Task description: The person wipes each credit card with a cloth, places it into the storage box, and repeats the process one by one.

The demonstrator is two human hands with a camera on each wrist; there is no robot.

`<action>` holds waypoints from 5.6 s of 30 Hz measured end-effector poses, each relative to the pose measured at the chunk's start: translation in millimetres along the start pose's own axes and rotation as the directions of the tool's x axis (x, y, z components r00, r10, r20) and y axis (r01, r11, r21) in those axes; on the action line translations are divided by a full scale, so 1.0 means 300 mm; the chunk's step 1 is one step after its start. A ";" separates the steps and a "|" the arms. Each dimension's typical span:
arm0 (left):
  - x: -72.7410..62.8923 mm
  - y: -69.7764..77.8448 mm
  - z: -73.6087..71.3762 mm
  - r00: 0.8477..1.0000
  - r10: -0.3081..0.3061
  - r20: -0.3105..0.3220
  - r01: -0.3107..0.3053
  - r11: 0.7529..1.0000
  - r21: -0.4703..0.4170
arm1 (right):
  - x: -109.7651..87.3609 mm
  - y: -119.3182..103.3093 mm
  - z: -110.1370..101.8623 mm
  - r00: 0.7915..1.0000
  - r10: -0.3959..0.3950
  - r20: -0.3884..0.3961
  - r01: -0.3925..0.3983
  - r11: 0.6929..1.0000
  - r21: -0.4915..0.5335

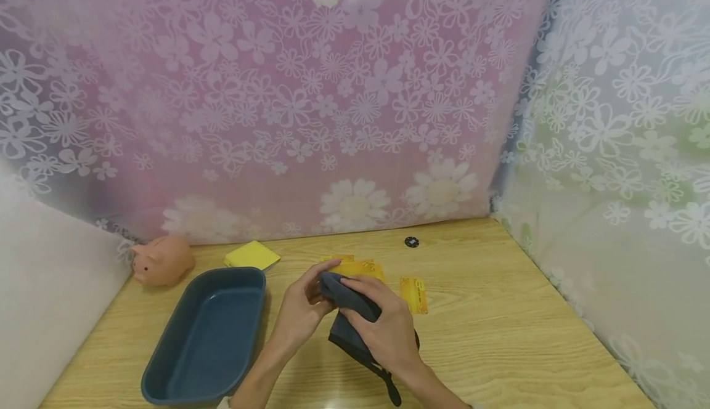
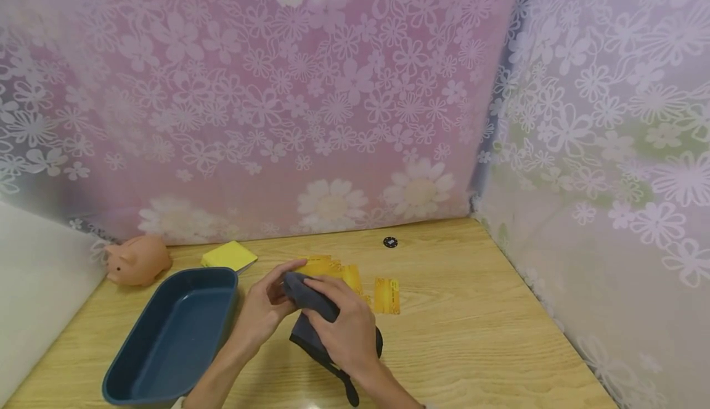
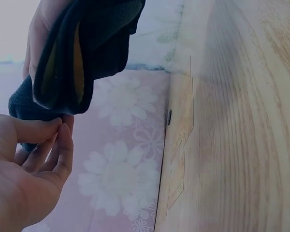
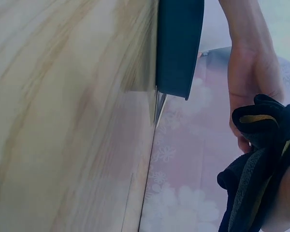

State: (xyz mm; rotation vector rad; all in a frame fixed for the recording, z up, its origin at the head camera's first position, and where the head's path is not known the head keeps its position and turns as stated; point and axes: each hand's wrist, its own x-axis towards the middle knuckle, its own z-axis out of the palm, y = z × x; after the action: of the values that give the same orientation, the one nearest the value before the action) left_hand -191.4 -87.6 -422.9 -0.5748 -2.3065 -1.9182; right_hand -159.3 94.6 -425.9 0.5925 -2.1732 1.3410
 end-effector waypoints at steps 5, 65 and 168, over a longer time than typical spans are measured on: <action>-0.002 -0.002 -0.001 1.000 0.002 -0.002 -0.002 1.000 0.018 | -0.004 0.020 -0.005 1.000 -0.004 -0.027 0.003 0.999 -0.047; 0.027 -0.008 0.002 0.976 -0.061 -0.207 0.055 0.998 -0.037 | 0.135 0.119 -0.129 0.946 0.197 -0.258 -0.178 0.980 0.094; 0.028 -0.014 -0.019 0.979 -0.096 -0.177 0.040 0.954 -0.298 | 0.126 0.141 -0.103 0.981 0.027 -0.194 -0.029 1.000 -0.010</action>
State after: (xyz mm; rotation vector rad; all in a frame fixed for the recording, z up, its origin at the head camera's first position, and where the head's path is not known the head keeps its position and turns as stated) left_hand -201.5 -91.7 -423.1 -0.3186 -1.9655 -2.2587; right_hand -208.1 136.7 -419.3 0.4092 -2.0369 1.3398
